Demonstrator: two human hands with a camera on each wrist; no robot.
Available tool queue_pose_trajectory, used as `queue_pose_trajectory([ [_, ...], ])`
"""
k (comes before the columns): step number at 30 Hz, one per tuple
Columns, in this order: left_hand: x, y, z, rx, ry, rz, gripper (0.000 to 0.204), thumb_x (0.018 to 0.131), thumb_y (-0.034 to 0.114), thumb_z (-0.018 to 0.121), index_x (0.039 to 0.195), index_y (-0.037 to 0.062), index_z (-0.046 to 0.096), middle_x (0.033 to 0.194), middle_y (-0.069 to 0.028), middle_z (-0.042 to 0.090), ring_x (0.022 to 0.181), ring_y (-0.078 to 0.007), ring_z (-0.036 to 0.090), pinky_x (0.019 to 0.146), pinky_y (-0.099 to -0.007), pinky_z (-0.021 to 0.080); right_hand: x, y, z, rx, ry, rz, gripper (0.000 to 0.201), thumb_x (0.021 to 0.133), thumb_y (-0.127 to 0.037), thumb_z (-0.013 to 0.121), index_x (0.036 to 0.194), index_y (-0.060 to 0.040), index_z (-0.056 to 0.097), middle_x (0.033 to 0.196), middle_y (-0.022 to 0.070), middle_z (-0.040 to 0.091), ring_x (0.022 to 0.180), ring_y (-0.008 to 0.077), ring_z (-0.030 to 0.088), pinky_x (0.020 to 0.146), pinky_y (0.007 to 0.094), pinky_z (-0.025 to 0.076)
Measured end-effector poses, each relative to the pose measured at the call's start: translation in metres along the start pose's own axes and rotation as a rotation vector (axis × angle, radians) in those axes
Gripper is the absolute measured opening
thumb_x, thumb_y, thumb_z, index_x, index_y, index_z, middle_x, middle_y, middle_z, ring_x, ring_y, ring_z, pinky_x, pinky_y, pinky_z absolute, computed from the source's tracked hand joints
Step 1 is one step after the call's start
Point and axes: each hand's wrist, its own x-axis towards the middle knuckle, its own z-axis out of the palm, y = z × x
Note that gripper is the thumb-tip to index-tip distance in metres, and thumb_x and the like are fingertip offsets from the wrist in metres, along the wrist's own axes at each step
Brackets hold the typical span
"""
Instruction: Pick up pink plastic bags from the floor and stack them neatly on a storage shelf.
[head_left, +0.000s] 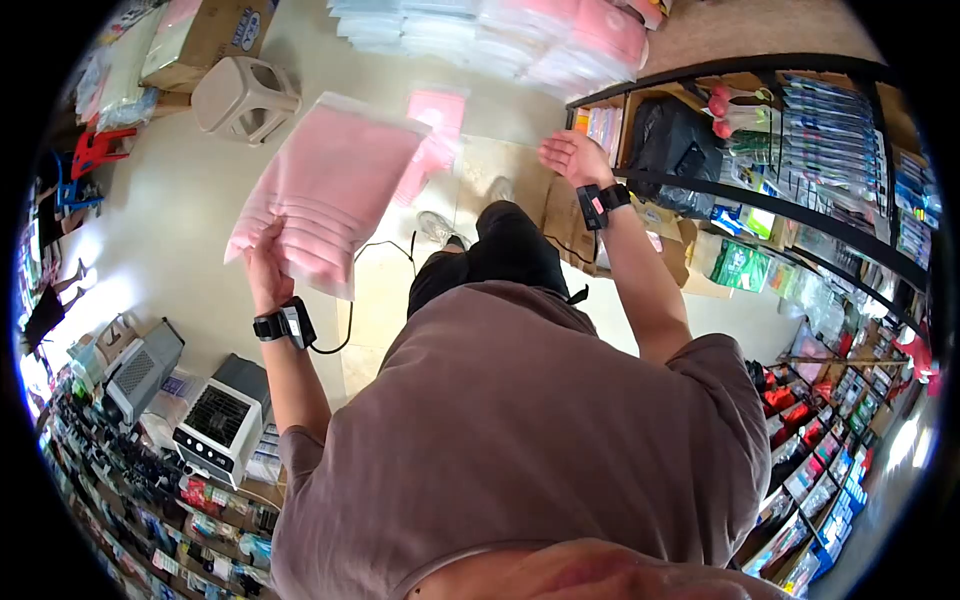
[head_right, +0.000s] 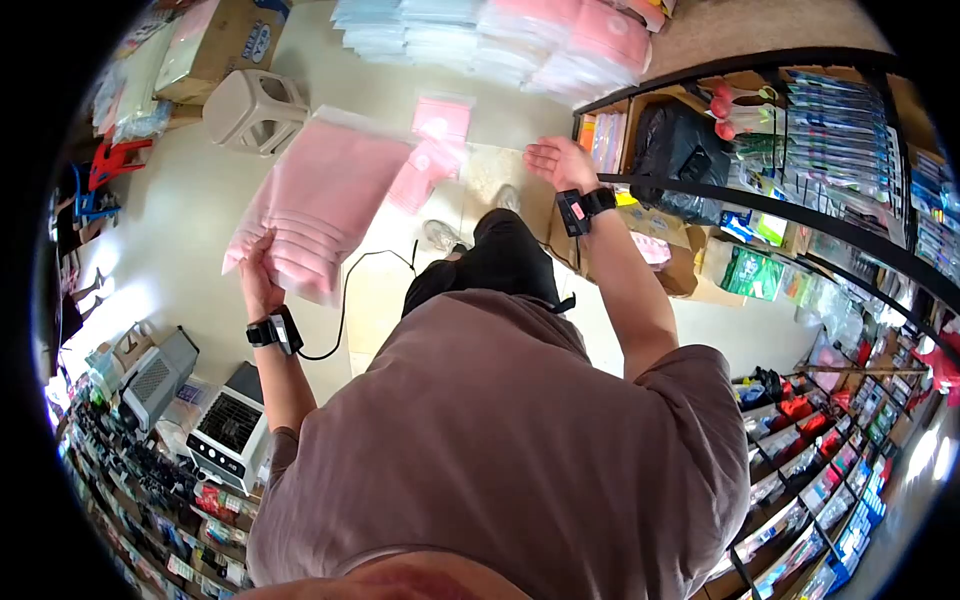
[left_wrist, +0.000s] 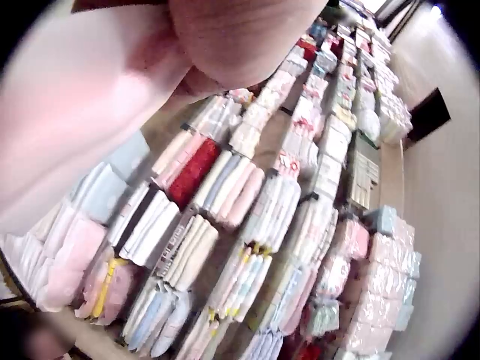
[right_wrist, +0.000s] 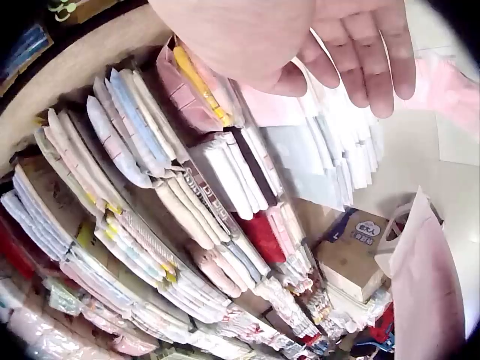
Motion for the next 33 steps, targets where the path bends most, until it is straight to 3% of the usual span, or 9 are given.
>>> queue_pose_trajectory([
  [7, -0.065, 0.071, 0.079, 0.232, -0.209, 0.092, 0.028, 0.088, 0.01, 0.069, 0.108, -0.0091, 0.066, 0.106, -0.0133, 0.072, 0.098, -0.0178, 0.068, 0.088, -0.0303, 0.051, 0.002, -0.025, 0.037, -0.153, -0.017, -0.112, 0.03, 0.094, -0.02, 0.06, 0.112, 0.0044, 0.056, 0.102, 0.0222, 0.069, 0.092, 0.0359, 0.071, 0.086, 0.0467, 0.06],
  [12, -0.071, 0.089, 0.158, 0.469, -0.375, -0.011, 0.032, 0.088, 0.002, 0.065, 0.118, -0.0086, 0.063, 0.11, -0.0143, 0.071, 0.104, -0.0204, 0.067, 0.091, -0.032, 0.052, 0.007, -0.053, 0.038, -0.368, -0.024, -0.387, 0.022, 0.093, -0.018, 0.064, 0.108, -0.002, 0.063, 0.102, 0.012, 0.071, 0.094, 0.0206, 0.068, 0.083, 0.0334, 0.054],
  [15, -0.069, 0.094, 0.204, 0.663, -0.572, -0.029, 0.037, 0.085, 0.009, 0.074, 0.117, -0.0033, 0.06, 0.103, -0.0099, 0.073, 0.098, -0.0155, 0.068, 0.082, -0.0302, 0.052, 0.008, -0.072, 0.035, -0.649, -0.233, -0.543, 0.039, 0.091, -0.024, 0.074, 0.122, -0.0038, 0.061, 0.116, 0.0072, 0.067, 0.11, 0.0128, 0.06, 0.097, 0.0288, 0.047],
  [21, -0.087, 0.095, 0.272, 0.702, -0.972, 0.139, 0.04, 0.083, 0.008, 0.076, 0.119, -0.0017, 0.062, 0.108, -0.0039, 0.069, 0.099, -0.012, 0.061, 0.091, -0.0297, 0.048, -0.034, -0.099, 0.054, -1.032, -0.719, -0.622, 0.074, 0.081, -0.024, 0.086, 0.141, -0.0016, 0.048, 0.13, 0.0099, 0.061, 0.121, 0.0188, 0.056, 0.108, 0.034, 0.042],
  [23, -0.092, 0.101, 0.291, 0.779, -1.011, 0.202, 0.039, 0.083, 0.008, 0.076, 0.117, -0.0032, 0.063, 0.107, -0.0036, 0.069, 0.098, -0.0117, 0.061, 0.091, -0.0299, 0.048, -0.033, -0.098, 0.05, -1.077, -0.715, -0.7, 0.08, 0.078, -0.026, 0.089, 0.142, -0.0011, 0.048, 0.127, 0.0125, 0.064, 0.118, 0.0206, 0.059, 0.104, 0.034, 0.046],
  [26, -0.093, 0.105, 0.31, 0.894, -0.973, 0.313, 0.041, 0.081, 0.014, 0.078, 0.115, -0.0032, 0.063, 0.106, -0.0107, 0.071, 0.099, -0.0184, 0.064, 0.089, -0.0321, 0.049, -0.035, -0.095, 0.043, -1.008, -0.724, -0.845, 0.075, 0.08, -0.033, 0.086, 0.139, -0.0017, 0.052, 0.112, 0.0173, 0.071, 0.101, 0.0263, 0.069, 0.093, 0.035, 0.053],
  [29, -0.08, 0.094, 0.32, 1.169, -0.707, 0.693, 0.043, 0.079, 0.022, 0.08, 0.112, -0.0011, 0.063, 0.102, -0.0192, 0.07, 0.096, -0.03, 0.067, 0.085, -0.0361, 0.051, -0.037, -0.092, 0.039, -0.977, -0.729, -0.724, 0.059, 0.086, -0.029, 0.08, 0.133, -0.0017, 0.058, 0.101, 0.0176, 0.073, 0.089, 0.0239, 0.071, 0.081, 0.0348, 0.054],
  [30, -0.074, 0.087, 0.321, 1.234, -0.558, 0.71, 0.046, 0.076, 0.028, 0.082, 0.108, 0.0011, 0.063, 0.099, -0.0234, 0.069, 0.093, -0.0383, 0.066, 0.081, -0.0397, 0.051, -0.045, -0.097, 0.042, -1.032, -0.684, -0.773, 0.044, 0.091, -0.025, 0.075, 0.126, -0.0016, 0.062, 0.093, 0.0179, 0.072, 0.078, 0.0222, 0.07, 0.073, 0.0343, 0.053],
  [33, -0.067, 0.08, 0.323, 1.25, -0.244, 0.743, 0.049, 0.074, 0.032, 0.084, 0.106, 0.0012, 0.063, 0.093, -0.0214, 0.069, 0.089, -0.0383, 0.066, 0.079, -0.0404, 0.052, -0.042, -0.089, 0.047, -0.818, -0.623, -0.811, 0.04, 0.091, -0.022, 0.074, 0.124, -0.0009, 0.063, 0.088, 0.0159, 0.071, 0.075, 0.0195, 0.068, 0.072, 0.0321, 0.053],
])
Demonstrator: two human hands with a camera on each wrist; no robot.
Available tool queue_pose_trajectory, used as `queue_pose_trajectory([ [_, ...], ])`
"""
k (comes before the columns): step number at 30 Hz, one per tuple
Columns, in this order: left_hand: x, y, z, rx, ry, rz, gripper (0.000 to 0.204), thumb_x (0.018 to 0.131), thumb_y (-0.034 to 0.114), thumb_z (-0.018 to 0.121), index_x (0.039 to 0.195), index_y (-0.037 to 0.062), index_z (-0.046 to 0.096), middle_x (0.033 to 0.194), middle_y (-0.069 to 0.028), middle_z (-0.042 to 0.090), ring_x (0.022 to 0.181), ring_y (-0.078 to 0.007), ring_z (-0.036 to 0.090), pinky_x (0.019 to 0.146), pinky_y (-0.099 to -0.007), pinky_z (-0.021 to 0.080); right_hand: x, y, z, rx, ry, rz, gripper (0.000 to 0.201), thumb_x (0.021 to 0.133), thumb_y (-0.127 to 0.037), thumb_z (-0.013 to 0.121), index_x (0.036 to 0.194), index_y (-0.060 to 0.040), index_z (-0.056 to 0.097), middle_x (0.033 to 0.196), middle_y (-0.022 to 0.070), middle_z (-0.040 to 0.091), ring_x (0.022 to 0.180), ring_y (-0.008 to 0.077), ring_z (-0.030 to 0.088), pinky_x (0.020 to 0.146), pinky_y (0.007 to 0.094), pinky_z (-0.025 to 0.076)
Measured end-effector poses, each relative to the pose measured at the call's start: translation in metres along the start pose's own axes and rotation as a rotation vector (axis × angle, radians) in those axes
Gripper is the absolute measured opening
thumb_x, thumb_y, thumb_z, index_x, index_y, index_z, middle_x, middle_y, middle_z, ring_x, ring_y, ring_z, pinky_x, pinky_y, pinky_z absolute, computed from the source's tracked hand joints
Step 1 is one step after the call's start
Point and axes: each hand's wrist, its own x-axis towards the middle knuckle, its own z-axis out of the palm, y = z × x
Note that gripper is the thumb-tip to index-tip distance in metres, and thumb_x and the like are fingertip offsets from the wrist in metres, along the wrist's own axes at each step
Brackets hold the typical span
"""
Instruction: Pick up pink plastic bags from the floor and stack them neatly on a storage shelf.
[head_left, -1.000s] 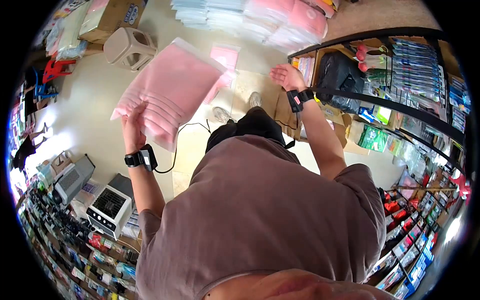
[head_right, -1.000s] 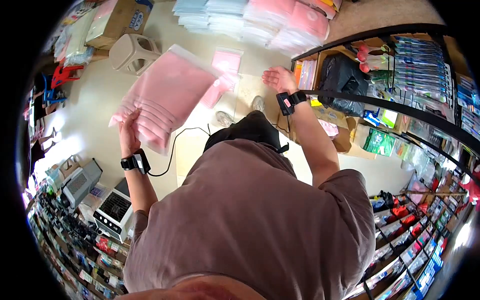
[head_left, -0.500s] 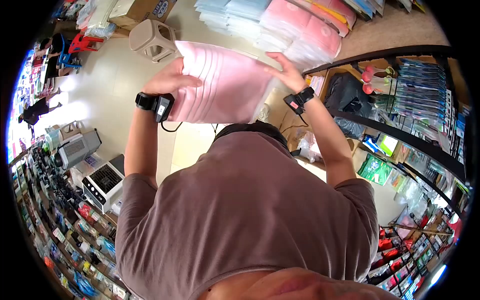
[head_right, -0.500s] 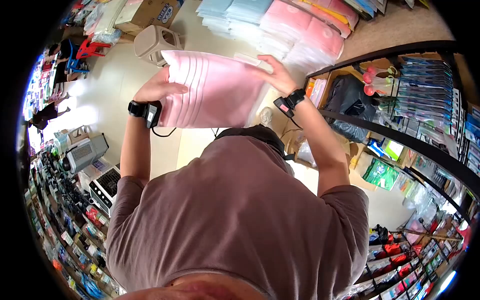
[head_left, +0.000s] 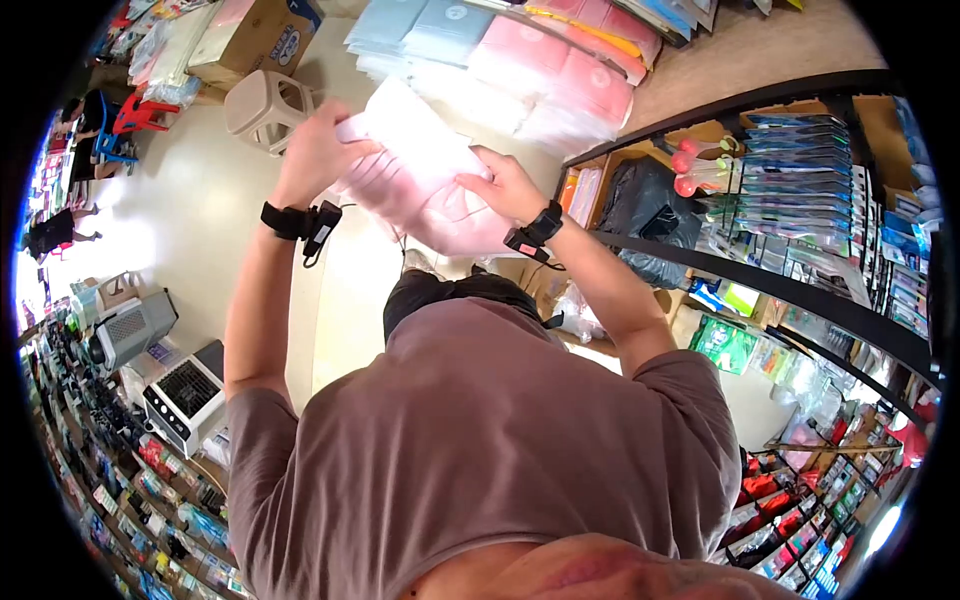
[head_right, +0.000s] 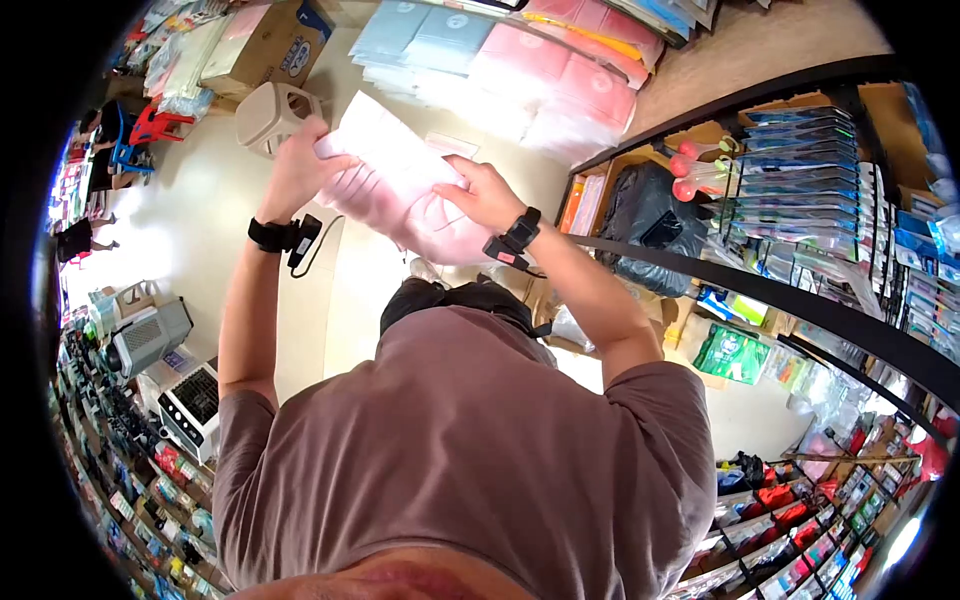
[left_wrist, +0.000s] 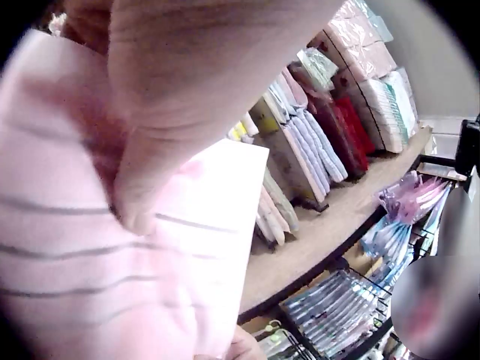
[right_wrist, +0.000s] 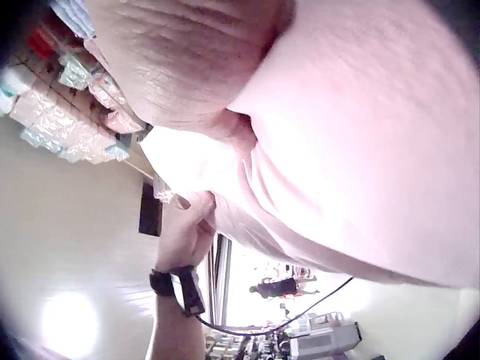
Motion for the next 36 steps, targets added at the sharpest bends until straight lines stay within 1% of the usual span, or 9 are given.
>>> queue_pose_trajectory([
  [5, 0.006, -0.082, 0.042, -0.336, 0.261, -0.082, 0.075, 0.082, 0.042, 0.082, 0.131, -0.0051, 0.051, 0.123, -0.0175, 0.063, 0.117, -0.0286, 0.06, 0.095, -0.04, 0.05, 0.01, -0.012, -0.004, 0.317, 0.183, 0.184, 0.031, 0.095, -0.006, 0.067, 0.124, 0.0009, 0.062, 0.103, 0.006, 0.072, 0.087, 0.0117, 0.066, 0.079, 0.0267, 0.054],
  [8, -0.004, -0.117, 0.072, -0.631, 0.061, -0.362, 0.076, 0.087, 0.046, 0.076, 0.137, -0.0035, 0.048, 0.126, -0.016, 0.061, 0.119, -0.0274, 0.058, 0.095, -0.0391, 0.049, 0.011, -0.01, -0.007, 0.497, 0.327, 0.281, 0.031, 0.095, -0.003, 0.066, 0.125, 0.0011, 0.062, 0.11, 0.0061, 0.071, 0.093, 0.0123, 0.067, 0.081, 0.0262, 0.054],
  [15, -0.003, -0.139, 0.2, -1.022, -0.416, -0.566, 0.079, 0.094, 0.057, 0.063, 0.146, 0.0023, 0.042, 0.145, -0.015, 0.05, 0.128, -0.0299, 0.053, 0.103, -0.0453, 0.044, -0.007, 0.065, -0.043, 0.654, 0.585, 0.397, 0.034, 0.093, -0.011, 0.07, 0.125, -0.0027, 0.063, 0.111, 0.0057, 0.07, 0.097, 0.0139, 0.066, 0.088, 0.0282, 0.052],
  [18, 0.007, -0.115, 0.229, -1.242, -0.66, -0.618, 0.08, 0.093, 0.059, 0.063, 0.147, 0.0038, 0.042, 0.13, -0.0118, 0.061, 0.118, -0.022, 0.06, 0.098, -0.04, 0.048, -0.029, 0.097, -0.063, 0.757, 0.739, 0.573, 0.036, 0.091, -0.014, 0.072, 0.123, -0.0011, 0.063, 0.107, 0.0059, 0.071, 0.095, 0.0137, 0.065, 0.088, 0.0274, 0.051],
  [20, 0.018, -0.144, 0.296, -1.435, -0.866, -0.679, 0.075, 0.095, 0.057, 0.062, 0.147, 0.0053, 0.044, 0.117, -0.0065, 0.065, 0.1, -0.0145, 0.065, 0.087, -0.0344, 0.053, -0.039, 0.116, -0.076, 0.747, 0.831, 0.623, 0.039, 0.091, -0.018, 0.073, 0.124, -0.0008, 0.062, 0.108, 0.0066, 0.07, 0.095, 0.0148, 0.065, 0.088, 0.0281, 0.051],
  [22, 0.039, -0.077, 0.25, -1.312, -0.829, -0.703, 0.06, 0.097, 0.045, 0.066, 0.139, 0.0047, 0.052, 0.094, -0.0014, 0.067, 0.078, -0.0122, 0.064, 0.075, -0.0287, 0.053, -0.043, 0.129, -0.092, 0.632, 0.894, 0.648, 0.044, 0.093, -0.023, 0.071, 0.128, 0.0013, 0.059, 0.116, 0.009, 0.067, 0.099, 0.0179, 0.066, 0.09, 0.0298, 0.051],
  [27, 0.114, -0.069, 0.328, -0.996, -0.873, -0.334, 0.055, 0.093, 0.019, 0.073, 0.139, 0.0023, 0.051, 0.089, -0.0049, 0.068, 0.078, -0.0135, 0.064, 0.068, -0.0276, 0.051, -0.05, 0.231, -0.161, 0.57, 0.968, 0.609, 0.05, 0.093, -0.02, 0.071, 0.134, 0.0034, 0.055, 0.12, 0.0108, 0.066, 0.106, 0.0192, 0.063, 0.092, 0.0298, 0.05],
  [33, 0.213, -0.032, 0.401, -0.803, -0.678, -0.214, 0.054, 0.091, 0.014, 0.071, 0.139, -0.0002, 0.05, 0.087, -0.0076, 0.068, 0.074, -0.0132, 0.062, 0.068, -0.0289, 0.051, -0.023, 0.34, -0.253, 0.549, 1.017, 0.49, 0.036, 0.092, -0.023, 0.073, 0.118, 0.0004, 0.062, 0.113, 0.0052, 0.068, 0.098, 0.0144, 0.064, 0.084, 0.0258, 0.05],
  [36, 0.249, -0.03, 0.444, -0.729, -0.644, -0.239, 0.059, 0.09, 0.02, 0.073, 0.141, -0.0013, 0.05, 0.09, -0.0097, 0.069, 0.075, -0.0146, 0.061, 0.068, -0.0291, 0.051, -0.011, 0.383, -0.292, 0.222, 0.951, 0.88, 0.032, 0.092, -0.024, 0.072, 0.114, -0.0014, 0.065, 0.105, 0.0042, 0.069, 0.093, 0.0135, 0.064, 0.081, 0.0255, 0.05],
])
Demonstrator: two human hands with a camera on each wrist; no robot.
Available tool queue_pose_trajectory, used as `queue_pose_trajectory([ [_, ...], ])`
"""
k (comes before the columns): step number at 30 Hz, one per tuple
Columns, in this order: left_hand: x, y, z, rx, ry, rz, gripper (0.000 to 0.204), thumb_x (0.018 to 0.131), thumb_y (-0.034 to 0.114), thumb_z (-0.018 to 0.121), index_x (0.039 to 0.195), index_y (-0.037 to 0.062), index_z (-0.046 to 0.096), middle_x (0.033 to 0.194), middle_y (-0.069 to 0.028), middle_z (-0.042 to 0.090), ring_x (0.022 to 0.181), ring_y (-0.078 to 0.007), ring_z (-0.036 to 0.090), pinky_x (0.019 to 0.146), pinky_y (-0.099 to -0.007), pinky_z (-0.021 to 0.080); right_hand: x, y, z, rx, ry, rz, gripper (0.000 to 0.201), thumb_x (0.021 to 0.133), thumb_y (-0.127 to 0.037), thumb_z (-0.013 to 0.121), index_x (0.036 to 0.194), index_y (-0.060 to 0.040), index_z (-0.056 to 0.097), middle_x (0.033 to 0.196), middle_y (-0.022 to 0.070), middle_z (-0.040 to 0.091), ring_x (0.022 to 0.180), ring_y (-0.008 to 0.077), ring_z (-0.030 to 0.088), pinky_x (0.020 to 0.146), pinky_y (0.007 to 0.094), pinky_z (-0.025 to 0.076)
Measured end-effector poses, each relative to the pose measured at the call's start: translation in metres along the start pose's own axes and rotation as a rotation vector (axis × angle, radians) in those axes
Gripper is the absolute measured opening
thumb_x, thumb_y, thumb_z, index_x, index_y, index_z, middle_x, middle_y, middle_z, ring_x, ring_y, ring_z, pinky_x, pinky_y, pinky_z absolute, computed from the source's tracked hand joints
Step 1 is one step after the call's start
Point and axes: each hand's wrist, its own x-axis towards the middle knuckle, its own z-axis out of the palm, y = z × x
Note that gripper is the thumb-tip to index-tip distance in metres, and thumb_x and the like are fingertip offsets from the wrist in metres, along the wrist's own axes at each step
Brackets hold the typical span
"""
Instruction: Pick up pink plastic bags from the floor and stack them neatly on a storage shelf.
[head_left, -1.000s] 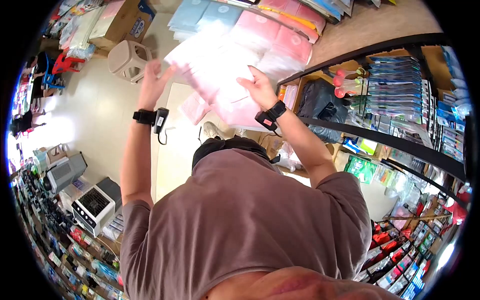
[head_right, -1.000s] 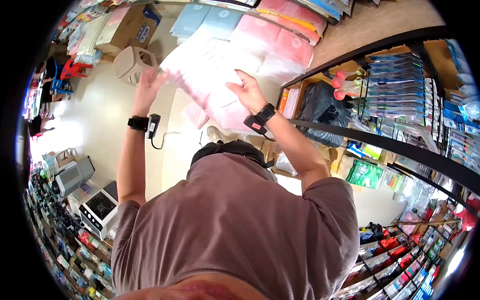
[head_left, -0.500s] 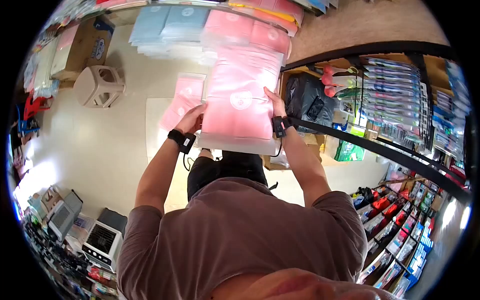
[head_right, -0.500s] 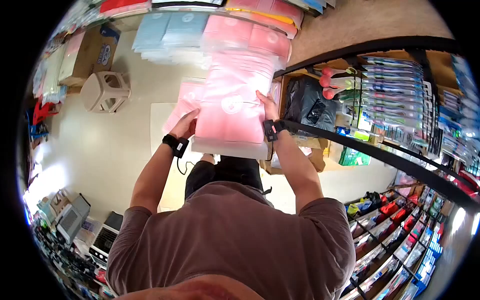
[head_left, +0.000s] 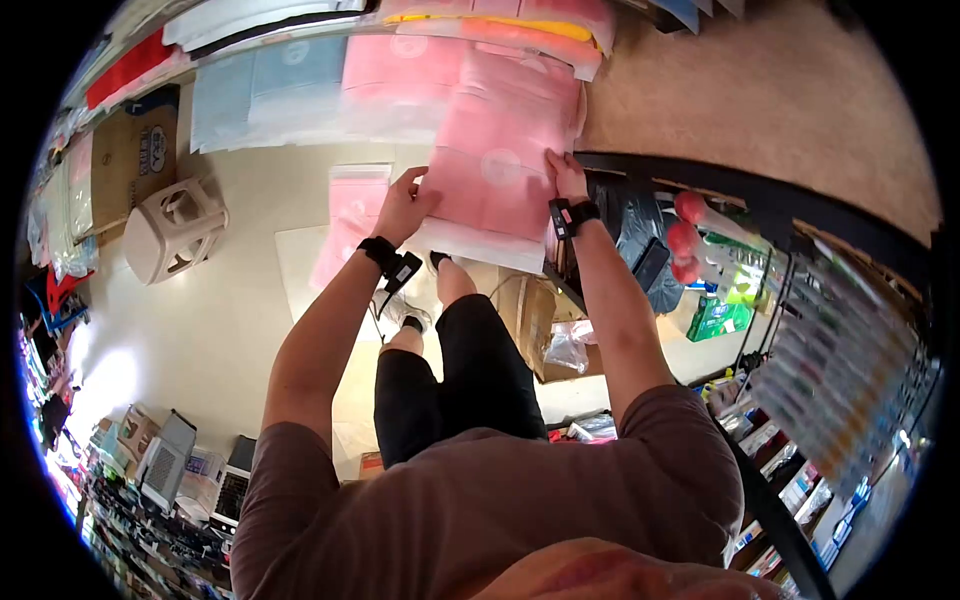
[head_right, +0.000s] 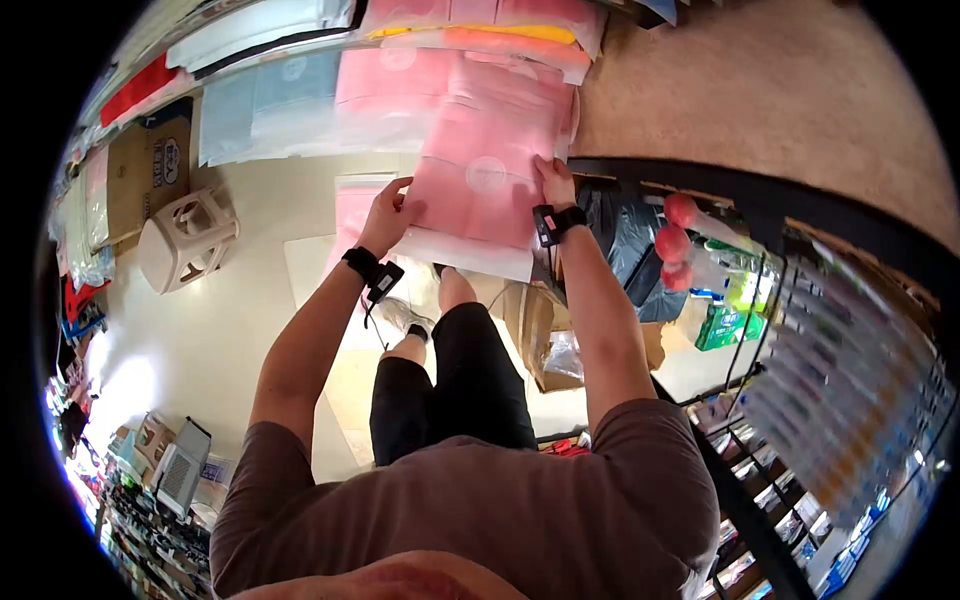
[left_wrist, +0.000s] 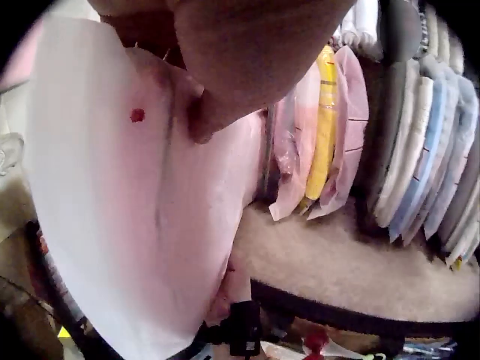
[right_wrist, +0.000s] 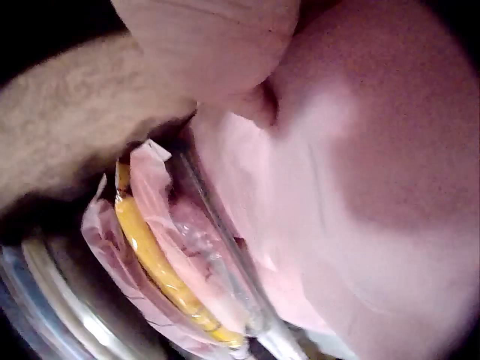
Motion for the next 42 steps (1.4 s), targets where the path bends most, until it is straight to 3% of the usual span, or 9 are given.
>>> queue_pose_trajectory([
  [4, 0.046, -0.01, 0.024, -0.171, -0.035, -0.05, 0.052, 0.091, 0.026, 0.072, 0.132, -0.003, 0.058, 0.093, -0.0059, 0.067, 0.079, -0.0111, 0.057, 0.07, -0.0275, 0.048, 0.078, 0.035, -0.001, 0.051, 0.098, -0.144, 0.037, 0.09, -0.028, 0.072, 0.111, 0.002, 0.065, 0.098, 0.0062, 0.069, 0.089, 0.0152, 0.062, 0.08, 0.0275, 0.049],
  [15, 0.108, 0.006, 0.046, -0.295, -0.12, -0.107, 0.038, 0.094, 0.032, 0.067, 0.104, -0.0035, 0.062, 0.09, -0.003, 0.062, 0.081, -0.0111, 0.053, 0.072, -0.0265, 0.046, 0.107, -0.028, 0.011, -0.298, 0.239, -0.285, 0.029, 0.09, -0.021, 0.071, 0.105, 0.0041, 0.068, 0.094, 0.0106, 0.071, 0.086, 0.0205, 0.064, 0.08, 0.0339, 0.051],
  [18, 0.143, 0.008, 0.057, -0.233, -0.021, -0.094, 0.049, 0.093, 0.038, 0.067, 0.117, -0.0038, 0.055, 0.094, -0.0071, 0.064, 0.083, -0.0132, 0.057, 0.075, -0.0285, 0.048, 0.118, -0.027, 0.007, -0.318, 0.265, -0.3, 0.026, 0.09, -0.019, 0.069, 0.098, 0.0048, 0.066, 0.09, 0.0113, 0.069, 0.083, 0.0212, 0.063, 0.078, 0.0345, 0.05],
  [23, 0.186, 0.023, 0.076, 0.07, 0.131, 0.103, 0.086, 0.092, 0.04, 0.067, 0.152, 0.0014, 0.017, 0.1, -0.0236, 0.068, 0.096, -0.0332, 0.068, 0.084, -0.0429, 0.053, 0.107, -0.038, 0.008, -0.455, 0.374, -0.371, 0.021, 0.091, -0.017, 0.063, 0.091, 0.0045, 0.063, 0.086, 0.0115, 0.067, 0.08, 0.0211, 0.06, 0.076, 0.0349, 0.05],
  [25, 0.19, 0.044, 0.072, 0.175, 0.142, 0.115, 0.092, 0.092, 0.037, 0.066, 0.156, 0.0059, 0.009, 0.1, -0.0263, 0.068, 0.097, -0.0403, 0.067, 0.085, -0.0467, 0.052, 0.103, -0.033, 0.008, -0.395, 0.371, -0.349, 0.024, 0.091, -0.016, 0.061, 0.096, 0.0073, 0.063, 0.09, 0.0191, 0.068, 0.083, 0.0304, 0.064, 0.078, 0.0387, 0.05],
  [28, 0.201, 0.054, 0.067, 0.246, 0.076, 0.137, 0.095, 0.094, 0.035, 0.067, 0.16, 0.014, 0.001, 0.092, -0.0162, 0.069, 0.086, -0.0334, 0.067, 0.082, -0.0421, 0.053, 0.118, -0.009, 0.004, -0.35, 0.383, -0.333, 0.029, 0.092, -0.017, 0.059, 0.105, 0.009, 0.061, 0.096, 0.0242, 0.068, 0.09, 0.0355, 0.066, 0.081, 0.0408, 0.051],
  [35, 0.269, 0.057, 0.072, 0.27, 0.176, 0.237, 0.085, 0.09, 0.032, 0.065, 0.159, 0.0154, 0.018, 0.107, -0.0292, 0.069, 0.098, -0.0465, 0.066, 0.088, -0.0518, 0.052, 0.105, -0.065, 0.021, -0.543, 0.398, -0.378, 0.04, 0.094, -0.019, 0.058, 0.122, 0.0077, 0.053, 0.116, 0.0293, 0.063, 0.102, 0.0396, 0.064, 0.091, 0.0416, 0.05],
  [38, 0.264, 0.061, 0.078, 0.275, 0.244, 0.183, 0.08, 0.092, 0.028, 0.065, 0.159, 0.0157, 0.023, 0.09, -0.0199, 0.07, 0.087, -0.036, 0.068, 0.082, -0.044, 0.053, 0.094, -0.068, 0.029, -0.558, 0.443, -0.459, 0.047, 0.092, -0.019, 0.06, 0.131, 0.0052, 0.051, 0.127, 0.0274, 0.059, 0.115, 0.0442, 0.057, 0.102, 0.0449, 0.045],
  [42, 0.252, 0.063, 0.078, 0.339, 0.242, 0.147, 0.081, 0.091, 0.032, 0.064, 0.159, 0.0153, 0.023, 0.091, -0.0209, 0.07, 0.091, -0.0393, 0.068, 0.085, -0.0459, 0.052, 0.039, -0.103, 0.051, -0.814, 0.216, -0.917, 0.058, 0.09, -0.026, 0.064, 0.143, -0.0053, 0.049, 0.139, 0.0255, 0.051, 0.135, 0.0464, 0.04, 0.11, 0.0547, 0.034],
])
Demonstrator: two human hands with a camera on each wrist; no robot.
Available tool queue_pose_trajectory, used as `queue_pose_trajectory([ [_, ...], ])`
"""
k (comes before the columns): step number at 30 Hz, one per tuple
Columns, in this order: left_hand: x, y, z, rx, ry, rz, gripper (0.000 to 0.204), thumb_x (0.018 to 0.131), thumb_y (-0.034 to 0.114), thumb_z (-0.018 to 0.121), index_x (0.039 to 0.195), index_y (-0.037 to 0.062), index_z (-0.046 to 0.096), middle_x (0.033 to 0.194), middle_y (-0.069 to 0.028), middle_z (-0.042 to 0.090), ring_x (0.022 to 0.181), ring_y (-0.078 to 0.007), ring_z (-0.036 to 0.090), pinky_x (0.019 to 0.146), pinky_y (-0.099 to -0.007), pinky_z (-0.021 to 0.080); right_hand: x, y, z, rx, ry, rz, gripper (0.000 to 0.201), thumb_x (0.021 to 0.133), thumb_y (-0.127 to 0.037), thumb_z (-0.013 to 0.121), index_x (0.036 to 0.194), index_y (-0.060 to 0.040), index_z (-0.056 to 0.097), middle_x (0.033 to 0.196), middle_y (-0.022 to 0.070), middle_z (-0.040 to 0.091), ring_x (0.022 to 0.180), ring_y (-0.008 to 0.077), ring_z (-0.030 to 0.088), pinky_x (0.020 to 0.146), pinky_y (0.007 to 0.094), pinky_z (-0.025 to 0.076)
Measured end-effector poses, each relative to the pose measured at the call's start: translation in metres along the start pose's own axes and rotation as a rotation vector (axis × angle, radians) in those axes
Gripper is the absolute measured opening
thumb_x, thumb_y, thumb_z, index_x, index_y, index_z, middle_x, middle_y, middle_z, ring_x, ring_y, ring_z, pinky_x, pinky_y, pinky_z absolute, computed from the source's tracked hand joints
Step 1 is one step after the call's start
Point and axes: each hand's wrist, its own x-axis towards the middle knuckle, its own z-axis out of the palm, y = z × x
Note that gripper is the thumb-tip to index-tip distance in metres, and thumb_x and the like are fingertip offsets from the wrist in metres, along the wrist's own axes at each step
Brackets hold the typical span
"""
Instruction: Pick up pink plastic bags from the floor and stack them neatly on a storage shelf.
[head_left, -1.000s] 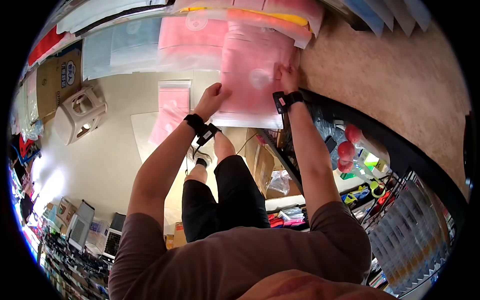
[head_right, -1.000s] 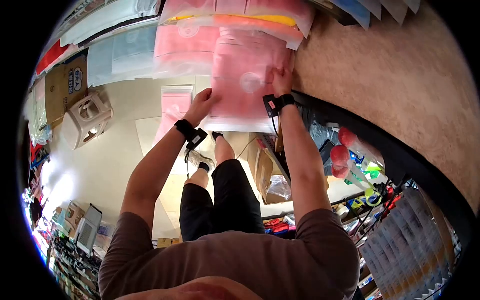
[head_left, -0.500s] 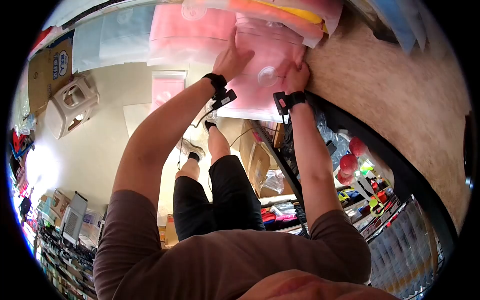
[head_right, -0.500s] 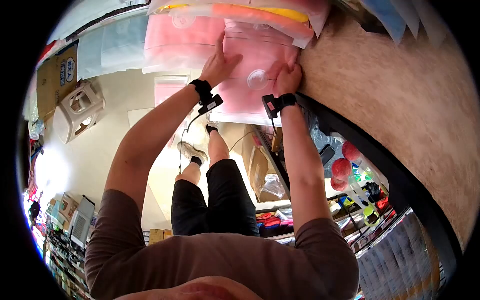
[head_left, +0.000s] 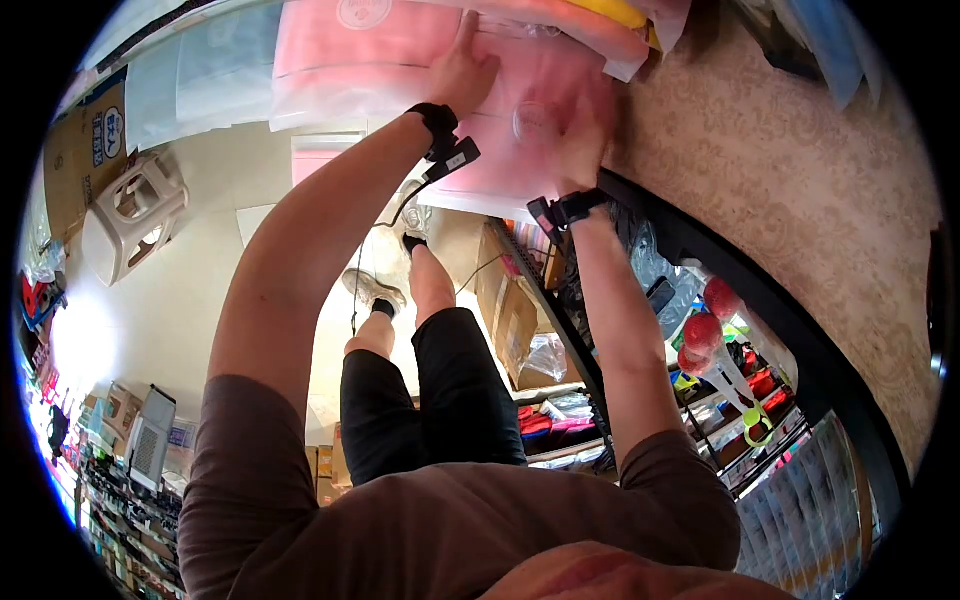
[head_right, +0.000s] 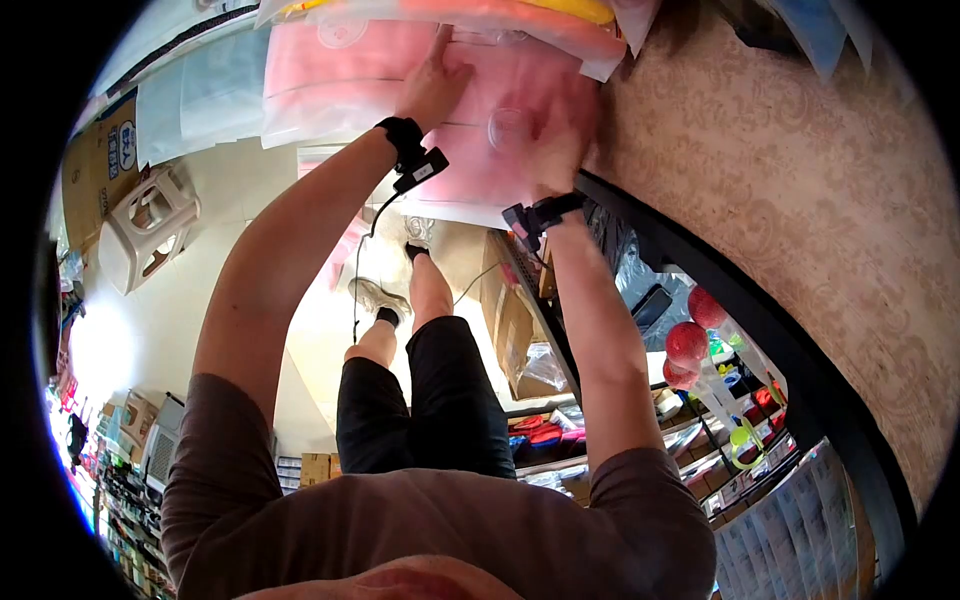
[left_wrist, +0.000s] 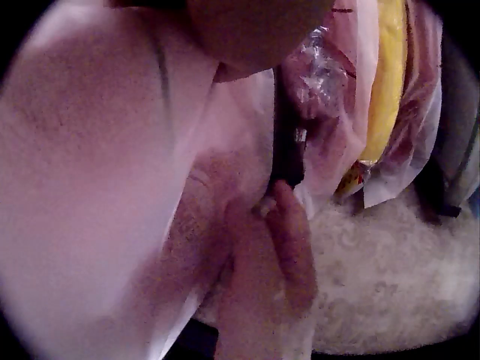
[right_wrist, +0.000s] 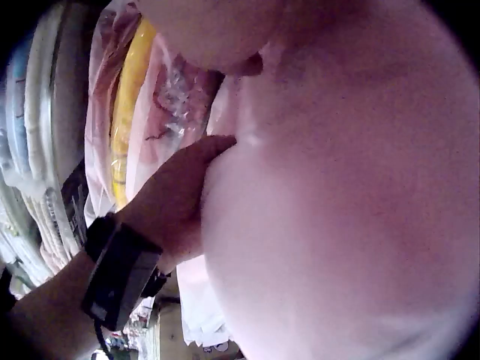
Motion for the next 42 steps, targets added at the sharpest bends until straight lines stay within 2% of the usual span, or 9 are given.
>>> queue_pose_trajectory([
  [3, -0.005, 0.002, 0.002, 0.049, -0.012, -0.037, 0.082, 0.091, 0.036, 0.062, 0.159, 0.0155, 0.023, 0.097, -0.0227, 0.071, 0.097, -0.0425, 0.067, 0.087, -0.0478, 0.052, -0.005, 0.014, 0.028, -0.168, -0.071, -0.16, 0.061, 0.093, -0.038, 0.061, 0.15, -0.022, 0.046, 0.156, 0.0231, 0.035, 0.146, 0.0472, 0.027, 0.112, 0.0687, 0.023],
  [9, 0.027, -0.027, 0.016, 0.06, 0.071, 0.165, 0.075, 0.091, 0.037, 0.06, 0.154, 0.0113, 0.028, 0.111, -0.0253, 0.069, 0.104, -0.0467, 0.064, 0.089, -0.051, 0.051, 0.019, 0.032, 0.078, -0.2, -0.149, -0.106, 0.056, 0.1, -0.049, 0.049, 0.149, -0.0237, 0.044, 0.161, 0.0234, 0.024, 0.147, 0.051, 0.02, 0.109, 0.0789, 0.014],
  [14, 0.01, 0.026, -0.017, -0.063, 0.012, -0.054, 0.041, 0.096, 0.019, 0.06, 0.13, -0.0028, 0.053, 0.121, -0.0175, 0.067, 0.11, -0.0289, 0.065, 0.091, -0.0394, 0.053, 0.049, 0.064, 0.105, -0.24, -0.094, -0.191, 0.058, 0.101, -0.052, 0.043, 0.147, -0.0163, 0.044, 0.158, 0.0253, 0.029, 0.147, 0.0513, 0.017, 0.11, 0.077, 0.014],
  [15, 0.007, 0.012, -0.002, -0.124, 0.148, 0.089, 0.068, 0.093, 0.038, 0.061, 0.144, 0.0038, 0.032, 0.11, -0.0281, 0.067, 0.103, -0.0481, 0.064, 0.088, -0.0513, 0.051, 0.053, 0.065, 0.105, -0.29, -0.099, -0.204, 0.059, 0.101, -0.052, 0.042, 0.147, -0.0145, 0.045, 0.157, 0.0255, 0.03, 0.147, 0.0509, 0.018, 0.111, 0.0762, 0.013],
  [22, -0.05, -0.015, 0.013, -0.188, -0.068, -0.032, 0.064, 0.09, 0.031, 0.064, 0.139, -0.0013, 0.039, 0.121, -0.0346, 0.06, 0.111, -0.0499, 0.059, 0.093, -0.05, 0.049, 0.072, 0.073, 0.103, -0.329, -0.164, -0.153, 0.064, 0.101, -0.056, 0.039, 0.143, -0.0101, 0.051, 0.155, 0.0254, 0.036, 0.147, 0.048, 0.02, 0.115, 0.0696, 0.007],
  [27, -0.017, -0.039, 0.044, -0.484, 0.08, 0.199, 0.072, 0.087, 0.021, 0.067, 0.147, 0.0003, 0.035, 0.132, -0.0295, 0.058, 0.122, -0.043, 0.058, 0.102, -0.0434, 0.047, 0.058, 0.039, 0.067, -0.365, -0.143, -0.201, 0.06, 0.103, -0.051, 0.039, 0.148, -0.0114, 0.045, 0.15, 0.0228, 0.044, 0.144, 0.0449, 0.028, 0.114, 0.0657, 0.015],
  [35, -0.026, -0.027, 0.028, -0.494, -0.054, -0.092, 0.074, 0.085, 0.022, 0.065, 0.151, 0.0049, 0.035, 0.127, -0.0261, 0.063, 0.117, -0.0381, 0.063, 0.099, -0.0424, 0.05, 0.07, 0.067, 0.099, -0.319, -0.067, -0.246, 0.049, 0.102, -0.044, 0.045, 0.139, -0.0117, 0.048, 0.143, 0.0213, 0.051, 0.136, 0.042, 0.04, 0.109, 0.062, 0.026],
  [39, -0.006, -0.044, 0.04, -0.426, 0.067, 0.12, 0.066, 0.088, 0.02, 0.065, 0.146, 0.0016, 0.039, 0.108, -0.02, 0.068, 0.099, -0.0313, 0.066, 0.088, -0.0384, 0.053, 0.091, 0.057, 0.094, -0.642, -0.279, -0.088, 0.054, 0.102, -0.045, 0.04, 0.137, -0.0061, 0.053, 0.139, 0.0211, 0.057, 0.135, 0.037, 0.047, 0.109, 0.0544, 0.038],
  [42, 0.02, -0.045, 0.048, -0.408, 0.174, 0.227, 0.054, 0.091, 0.011, 0.065, 0.14, -0.0002, 0.045, 0.106, -0.0124, 0.067, 0.095, -0.0204, 0.065, 0.083, -0.0328, 0.054, 0.102, 0.043, 0.083, -0.455, -0.207, 0.006, 0.061, 0.102, -0.052, 0.031, 0.144, -0.0109, 0.049, 0.149, 0.0205, 0.048, 0.137, 0.038, 0.044, 0.114, 0.0588, 0.028],
])
